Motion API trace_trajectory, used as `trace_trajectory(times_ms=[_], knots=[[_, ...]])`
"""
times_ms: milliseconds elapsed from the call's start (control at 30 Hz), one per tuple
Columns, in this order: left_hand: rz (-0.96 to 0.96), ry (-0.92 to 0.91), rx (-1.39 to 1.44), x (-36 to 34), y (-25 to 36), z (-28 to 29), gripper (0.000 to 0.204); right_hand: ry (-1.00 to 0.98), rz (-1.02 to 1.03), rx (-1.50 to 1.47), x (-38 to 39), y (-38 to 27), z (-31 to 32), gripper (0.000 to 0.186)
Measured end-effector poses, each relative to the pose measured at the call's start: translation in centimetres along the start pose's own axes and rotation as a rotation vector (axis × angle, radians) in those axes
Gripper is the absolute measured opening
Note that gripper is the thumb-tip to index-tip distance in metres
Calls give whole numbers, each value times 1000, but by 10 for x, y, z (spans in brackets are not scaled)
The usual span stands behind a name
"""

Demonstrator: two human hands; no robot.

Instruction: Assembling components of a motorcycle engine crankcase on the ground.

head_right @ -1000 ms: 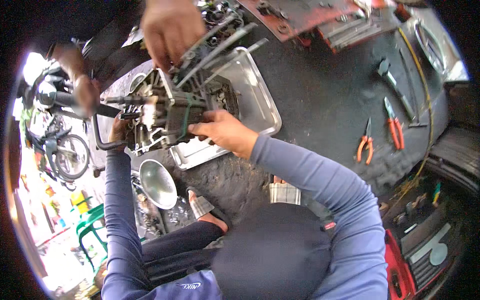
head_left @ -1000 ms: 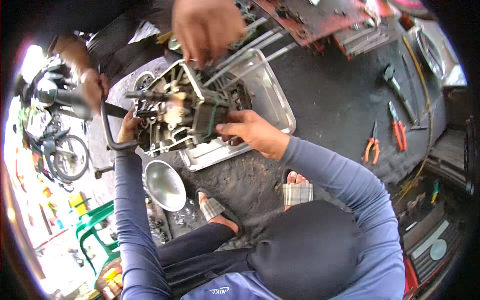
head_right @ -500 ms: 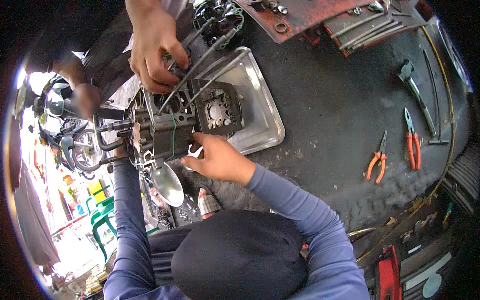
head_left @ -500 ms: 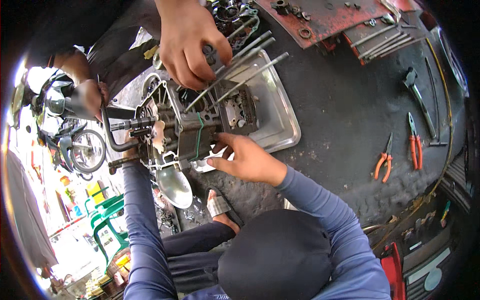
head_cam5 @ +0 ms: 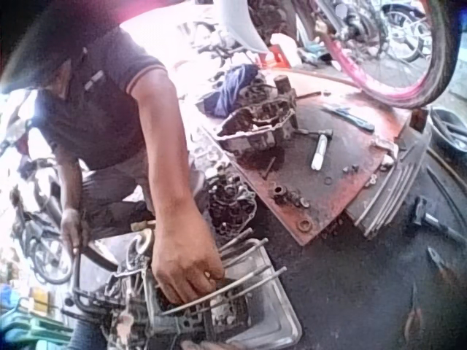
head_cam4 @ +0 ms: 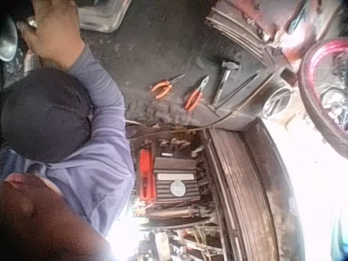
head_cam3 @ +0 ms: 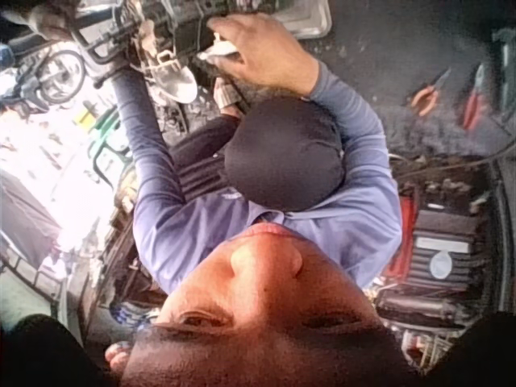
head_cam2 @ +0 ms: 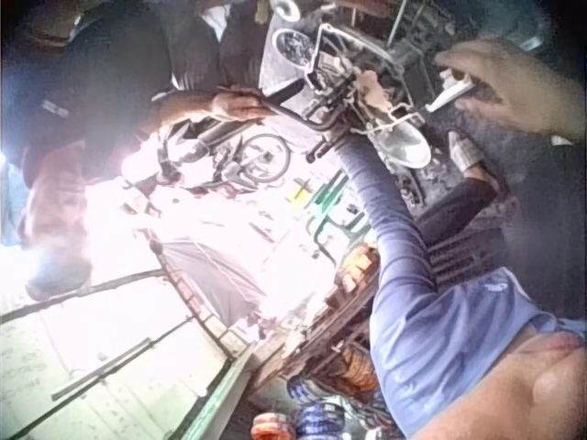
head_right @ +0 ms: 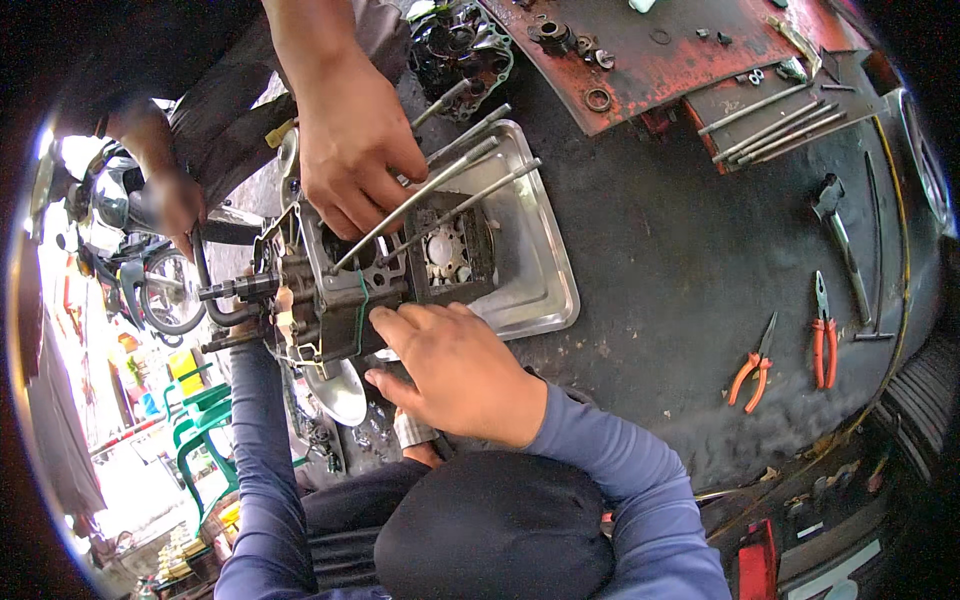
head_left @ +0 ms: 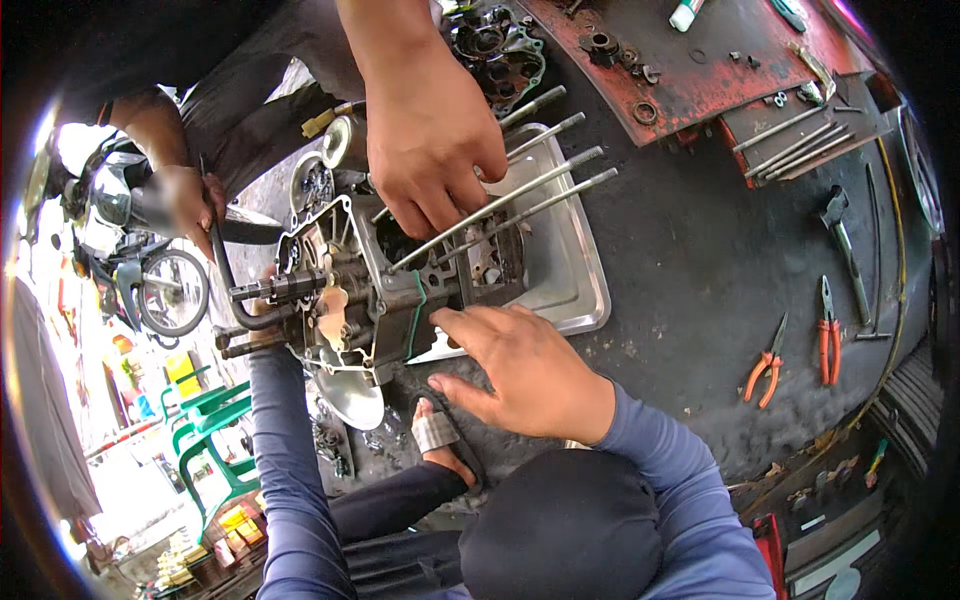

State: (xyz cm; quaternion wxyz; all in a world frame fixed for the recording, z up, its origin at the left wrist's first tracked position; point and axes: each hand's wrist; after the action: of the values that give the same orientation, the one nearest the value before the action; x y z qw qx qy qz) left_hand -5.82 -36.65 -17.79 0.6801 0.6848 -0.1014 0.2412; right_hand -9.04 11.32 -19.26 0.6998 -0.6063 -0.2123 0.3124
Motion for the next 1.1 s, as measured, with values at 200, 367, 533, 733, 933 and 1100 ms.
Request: trace_trajectory(times_ms=[200,367,533,733,933,1100], knots=[[38,30,51,7,-10,-7,54,-22,32,-24,-6,-1,14,51],[48,48,103,17,-17,-14,54,7,67,112,-8,-14,36,52],[31,64,184,28,-27,-15,54,-268,57,418,-34,-68,69,50],[-44,-52,142,25,-15,-31,49,-63,492,938,-102,-92,57,30],[-171,32,28,19,-24,-46,44,-129,526,1159,-131,-64,51,35],[-84,38,-7,22,-11,-48,20,-163,503,1219,-132,-66,46,40]])
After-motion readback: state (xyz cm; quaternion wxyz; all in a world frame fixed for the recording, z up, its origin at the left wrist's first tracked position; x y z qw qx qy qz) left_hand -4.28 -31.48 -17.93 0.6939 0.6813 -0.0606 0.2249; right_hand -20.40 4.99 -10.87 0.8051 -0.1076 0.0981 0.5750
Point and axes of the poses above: each hand's wrist, its own x-axis away from the middle knuckle, its own z-axis out of the back of the hand, y = z × x, and after that the axes turned 4 degrees about -z, right-handed
